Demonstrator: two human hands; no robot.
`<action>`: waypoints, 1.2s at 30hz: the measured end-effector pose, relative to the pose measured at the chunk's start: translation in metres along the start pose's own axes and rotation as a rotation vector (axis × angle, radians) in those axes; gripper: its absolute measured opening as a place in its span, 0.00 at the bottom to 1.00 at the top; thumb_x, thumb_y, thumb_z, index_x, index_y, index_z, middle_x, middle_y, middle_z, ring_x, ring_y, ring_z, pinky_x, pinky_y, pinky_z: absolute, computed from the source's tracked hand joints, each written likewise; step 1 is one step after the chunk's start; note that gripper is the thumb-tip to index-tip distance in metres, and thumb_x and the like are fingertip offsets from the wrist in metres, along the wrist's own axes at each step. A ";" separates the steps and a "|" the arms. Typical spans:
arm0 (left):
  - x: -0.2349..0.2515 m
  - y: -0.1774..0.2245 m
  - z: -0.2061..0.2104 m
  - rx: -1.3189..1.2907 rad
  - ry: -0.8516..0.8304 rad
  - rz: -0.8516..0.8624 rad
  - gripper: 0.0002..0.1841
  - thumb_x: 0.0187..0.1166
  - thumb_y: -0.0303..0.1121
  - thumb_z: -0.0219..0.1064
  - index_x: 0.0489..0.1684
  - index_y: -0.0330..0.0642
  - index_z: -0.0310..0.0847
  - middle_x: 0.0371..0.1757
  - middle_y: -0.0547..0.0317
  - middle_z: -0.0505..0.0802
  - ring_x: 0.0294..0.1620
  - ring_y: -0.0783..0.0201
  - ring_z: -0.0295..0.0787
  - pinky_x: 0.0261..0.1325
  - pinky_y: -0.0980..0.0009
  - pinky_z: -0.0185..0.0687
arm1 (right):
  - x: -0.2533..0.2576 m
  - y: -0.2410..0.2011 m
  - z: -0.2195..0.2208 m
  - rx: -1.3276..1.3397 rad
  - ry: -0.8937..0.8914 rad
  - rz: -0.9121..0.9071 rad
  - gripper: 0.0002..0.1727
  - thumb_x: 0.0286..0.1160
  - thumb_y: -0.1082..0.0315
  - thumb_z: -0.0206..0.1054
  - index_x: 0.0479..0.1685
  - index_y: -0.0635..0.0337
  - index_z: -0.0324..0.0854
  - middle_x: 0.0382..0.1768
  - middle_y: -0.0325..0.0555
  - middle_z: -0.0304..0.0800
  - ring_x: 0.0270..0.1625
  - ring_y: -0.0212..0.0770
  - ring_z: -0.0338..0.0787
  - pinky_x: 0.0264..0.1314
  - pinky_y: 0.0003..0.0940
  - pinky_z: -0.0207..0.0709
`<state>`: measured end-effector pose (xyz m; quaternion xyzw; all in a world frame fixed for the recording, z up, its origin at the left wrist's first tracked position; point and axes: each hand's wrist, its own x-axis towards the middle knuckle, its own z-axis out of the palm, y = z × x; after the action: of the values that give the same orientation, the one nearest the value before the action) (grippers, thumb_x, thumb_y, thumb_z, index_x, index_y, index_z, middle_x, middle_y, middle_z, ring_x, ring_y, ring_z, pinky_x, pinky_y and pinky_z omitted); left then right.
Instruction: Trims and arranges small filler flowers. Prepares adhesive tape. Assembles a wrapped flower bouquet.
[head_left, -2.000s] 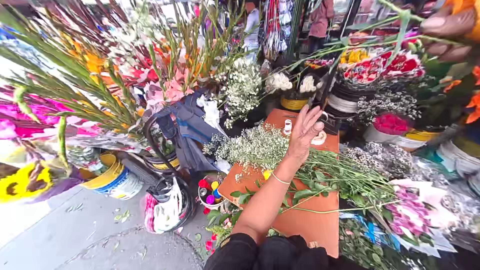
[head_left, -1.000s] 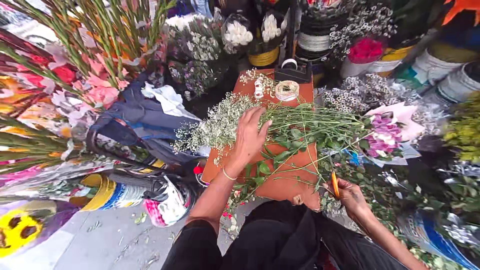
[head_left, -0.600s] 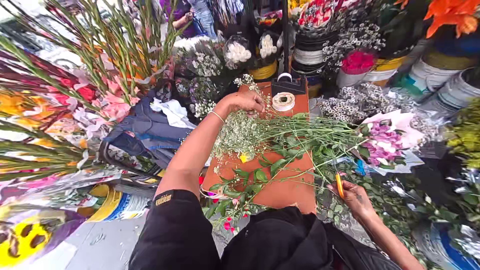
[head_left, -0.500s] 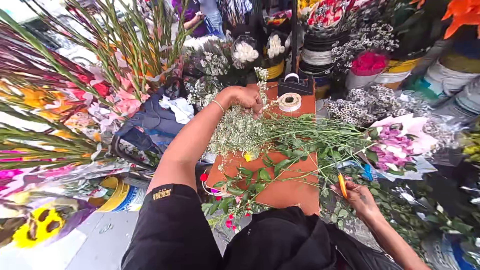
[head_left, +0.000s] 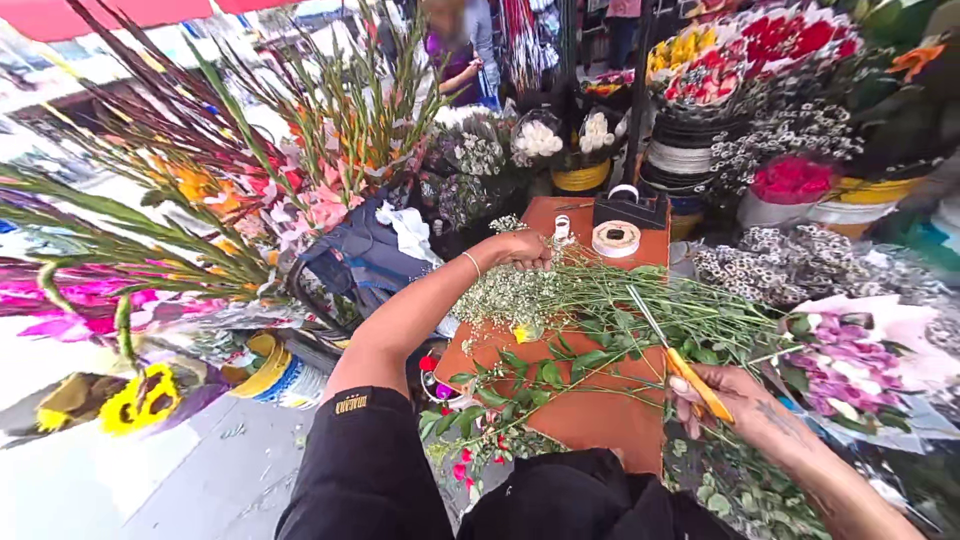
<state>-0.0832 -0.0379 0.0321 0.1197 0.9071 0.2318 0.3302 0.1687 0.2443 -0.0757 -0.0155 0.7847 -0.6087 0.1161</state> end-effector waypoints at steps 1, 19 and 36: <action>-0.001 0.001 0.003 -0.003 -0.008 0.019 0.17 0.93 0.40 0.54 0.43 0.39 0.85 0.24 0.66 0.83 0.17 0.76 0.71 0.24 0.79 0.67 | 0.014 -0.013 0.012 0.093 -0.132 0.044 0.19 0.79 0.49 0.66 0.36 0.56 0.89 0.21 0.38 0.92 0.19 0.31 0.88 0.19 0.23 0.78; -0.017 -0.021 0.015 -0.033 -0.028 0.013 0.12 0.88 0.32 0.59 0.39 0.37 0.87 0.25 0.67 0.87 0.20 0.78 0.76 0.28 0.81 0.72 | 0.115 -0.022 0.057 0.220 -0.129 0.161 0.15 0.81 0.58 0.71 0.31 0.60 0.84 0.18 0.34 0.86 0.14 0.26 0.80 0.16 0.20 0.74; -0.006 -0.037 0.013 -0.095 -0.088 -0.021 0.14 0.89 0.33 0.57 0.36 0.39 0.88 0.21 0.68 0.85 0.16 0.77 0.74 0.22 0.82 0.68 | 0.109 -0.031 0.069 0.195 -0.175 0.266 0.23 0.83 0.47 0.66 0.28 0.56 0.85 0.18 0.33 0.87 0.14 0.24 0.79 0.12 0.17 0.64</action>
<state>-0.0722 -0.0678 0.0078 0.1044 0.8809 0.2658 0.3773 0.0730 0.1520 -0.0794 0.0468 0.7041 -0.6575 0.2643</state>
